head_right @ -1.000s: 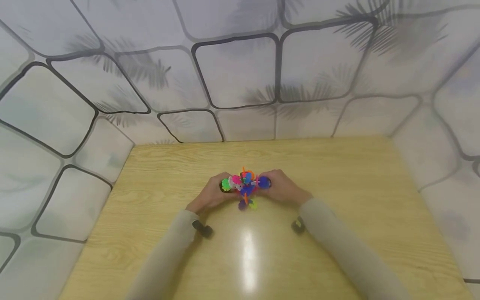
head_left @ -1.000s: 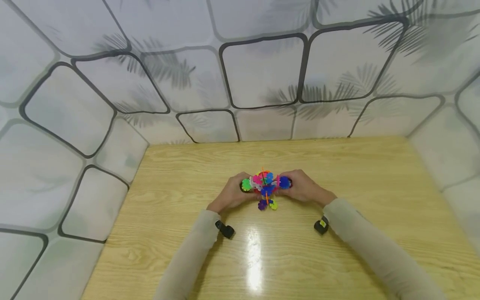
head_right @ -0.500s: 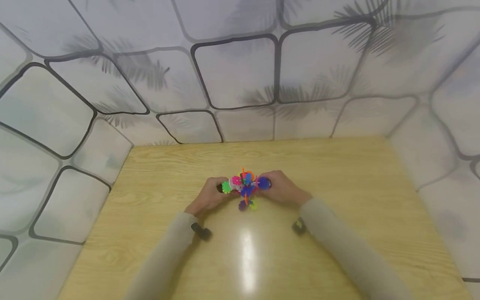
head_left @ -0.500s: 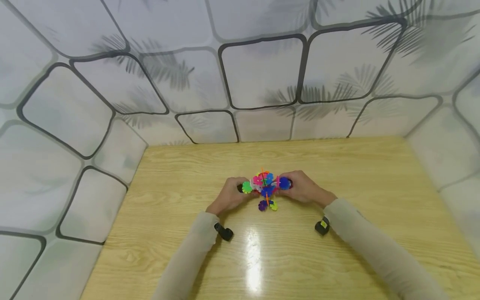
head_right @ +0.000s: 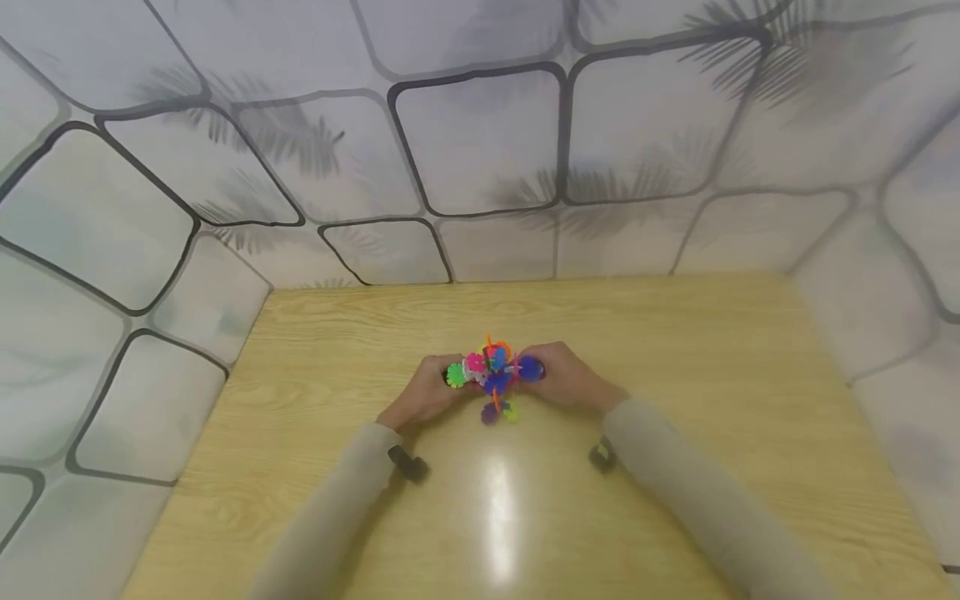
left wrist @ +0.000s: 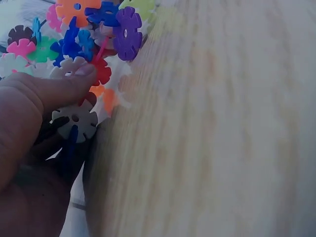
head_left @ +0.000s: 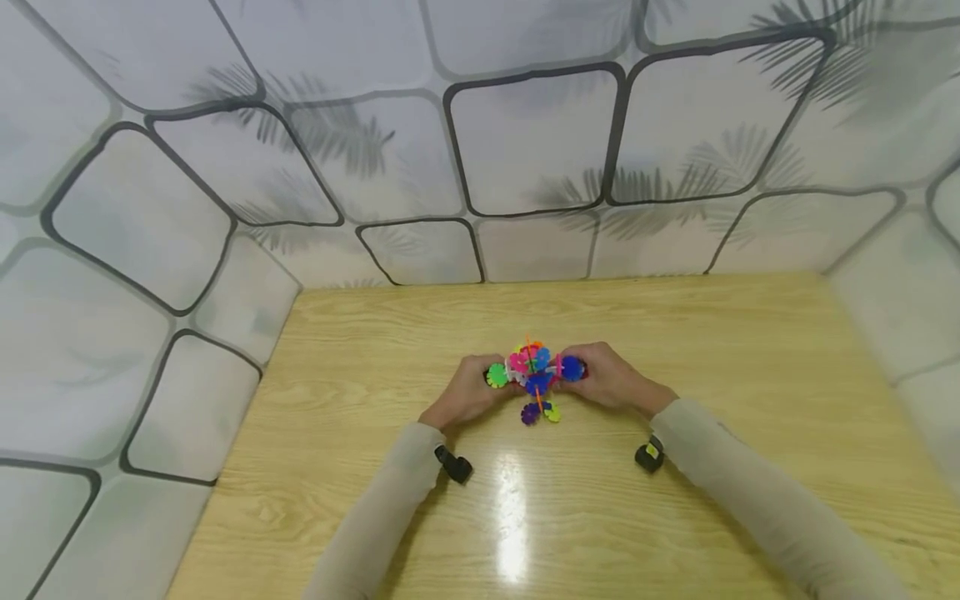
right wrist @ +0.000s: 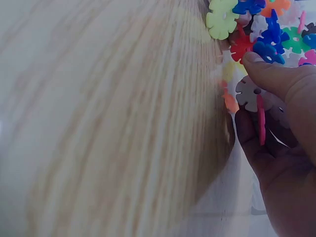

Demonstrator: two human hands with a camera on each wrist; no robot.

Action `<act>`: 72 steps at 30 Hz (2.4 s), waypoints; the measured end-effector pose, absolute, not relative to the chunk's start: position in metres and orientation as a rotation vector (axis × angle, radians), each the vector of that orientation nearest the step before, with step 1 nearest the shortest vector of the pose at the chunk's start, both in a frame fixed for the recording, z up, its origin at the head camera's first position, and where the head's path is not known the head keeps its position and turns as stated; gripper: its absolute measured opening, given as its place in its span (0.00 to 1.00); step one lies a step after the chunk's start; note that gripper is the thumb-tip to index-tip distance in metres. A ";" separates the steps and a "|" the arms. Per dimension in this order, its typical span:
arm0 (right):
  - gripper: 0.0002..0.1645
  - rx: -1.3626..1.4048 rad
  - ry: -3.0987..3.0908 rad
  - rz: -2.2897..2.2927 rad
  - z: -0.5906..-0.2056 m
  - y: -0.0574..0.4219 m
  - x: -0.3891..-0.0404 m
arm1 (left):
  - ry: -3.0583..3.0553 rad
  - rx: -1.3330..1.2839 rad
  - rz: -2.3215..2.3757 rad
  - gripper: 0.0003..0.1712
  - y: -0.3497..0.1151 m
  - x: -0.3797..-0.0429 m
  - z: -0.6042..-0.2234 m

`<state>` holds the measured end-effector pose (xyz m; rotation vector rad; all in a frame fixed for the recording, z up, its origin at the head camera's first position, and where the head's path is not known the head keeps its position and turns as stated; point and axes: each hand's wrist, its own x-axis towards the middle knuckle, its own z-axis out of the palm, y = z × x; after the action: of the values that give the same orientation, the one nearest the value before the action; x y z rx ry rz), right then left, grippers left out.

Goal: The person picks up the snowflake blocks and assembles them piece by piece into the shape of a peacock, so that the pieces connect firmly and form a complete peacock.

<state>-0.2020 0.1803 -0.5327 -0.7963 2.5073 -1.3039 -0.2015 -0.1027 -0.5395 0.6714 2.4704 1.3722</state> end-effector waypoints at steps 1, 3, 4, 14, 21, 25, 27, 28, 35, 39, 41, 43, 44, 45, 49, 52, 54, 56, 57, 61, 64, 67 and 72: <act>0.11 -0.793 2.512 -1.301 -0.533 0.180 -0.202 | 2.466 0.666 1.375 0.16 -0.102 -0.202 -0.540; 0.12 -0.790 2.514 -1.296 -0.533 0.180 -0.202 | 2.457 0.655 1.392 0.16 -0.101 -0.203 -0.542; 0.12 -0.792 2.518 -1.292 -0.534 0.180 -0.202 | 2.456 0.649 1.401 0.16 -0.100 -0.203 -0.542; 0.11 -0.805 2.512 -1.305 -0.538 0.179 -0.202 | 2.417 0.628 1.464 0.15 -0.098 -0.205 -0.545; 0.11 -0.825 2.538 -1.301 -0.533 0.178 -0.201 | 2.393 0.610 1.465 0.14 -0.096 -0.206 -0.541; 0.09 -0.847 2.547 -1.287 -0.532 0.177 -0.203 | 2.383 0.597 1.464 0.15 -0.096 -0.206 -0.539; 0.08 -0.856 2.551 -1.275 -0.531 0.176 -0.203 | 2.379 0.594 1.464 0.15 -0.096 -0.206 -0.538; 0.09 -0.858 2.551 -1.268 -0.530 0.175 -0.204 | 2.377 0.593 1.464 0.15 -0.096 -0.206 -0.538; 0.13 -0.891 2.543 -1.217 -0.532 0.175 -0.203 | 2.370 0.624 1.445 0.18 -0.094 -0.206 -0.537; 0.14 -0.902 2.526 -1.204 -0.531 0.175 -0.203 | 2.376 0.627 1.426 0.19 -0.094 -0.206 -0.538; 0.14 -0.912 2.518 -1.208 -0.530 0.176 -0.202 | 2.368 0.626 1.428 0.19 -0.094 -0.206 -0.538; 0.13 -0.933 2.528 -1.204 -0.529 0.176 -0.202 | 2.358 0.627 1.433 0.19 -0.093 -0.206 -0.539; 0.13 -0.944 2.532 -1.203 -0.529 0.176 -0.203 | 2.353 0.627 1.436 0.19 -0.093 -0.206 -0.539; 0.13 -0.950 2.536 -1.203 -0.529 0.176 -0.203 | 2.350 0.629 1.437 0.19 -0.093 -0.206 -0.539; 0.12 -0.975 2.549 -1.206 -0.529 0.176 -0.204 | 2.348 0.625 1.440 0.19 -0.093 -0.206 -0.539; 0.11 -0.976 2.546 -1.222 -0.531 0.175 -0.204 | 2.349 0.627 1.441 0.19 -0.094 -0.206 -0.539; 0.11 -0.986 2.544 -1.226 -0.532 0.175 -0.204 | 2.347 0.628 1.440 0.19 -0.094 -0.206 -0.538; 0.11 -0.995 2.541 -1.229 -0.533 0.175 -0.205 | 2.346 0.638 1.437 0.19 -0.095 -0.206 -0.538; 0.11 -1.002 2.537 -1.235 -0.533 0.175 -0.205 | 2.344 0.644 1.436 0.19 -0.095 -0.206 -0.538; 0.11 -1.011 2.524 -1.263 -0.535 0.175 -0.207 | 2.332 0.668 1.439 0.19 -0.096 -0.207 -0.538; 0.11 -1.029 2.524 -1.265 -0.537 0.175 -0.208 | 2.327 0.670 1.440 0.18 -0.096 -0.208 -0.538; 0.11 -1.038 2.526 -1.248 -0.537 0.175 -0.209 | 2.323 0.670 1.430 0.18 -0.096 -0.208 -0.538; 0.13 -1.023 2.536 -1.224 -0.534 0.176 -0.209 | 2.306 0.666 1.418 0.19 -0.096 -0.209 -0.538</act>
<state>-0.2088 0.1761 -0.5345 -1.0228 2.5361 -1.2238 -0.2091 -0.0958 -0.5383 0.6663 2.3064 1.4182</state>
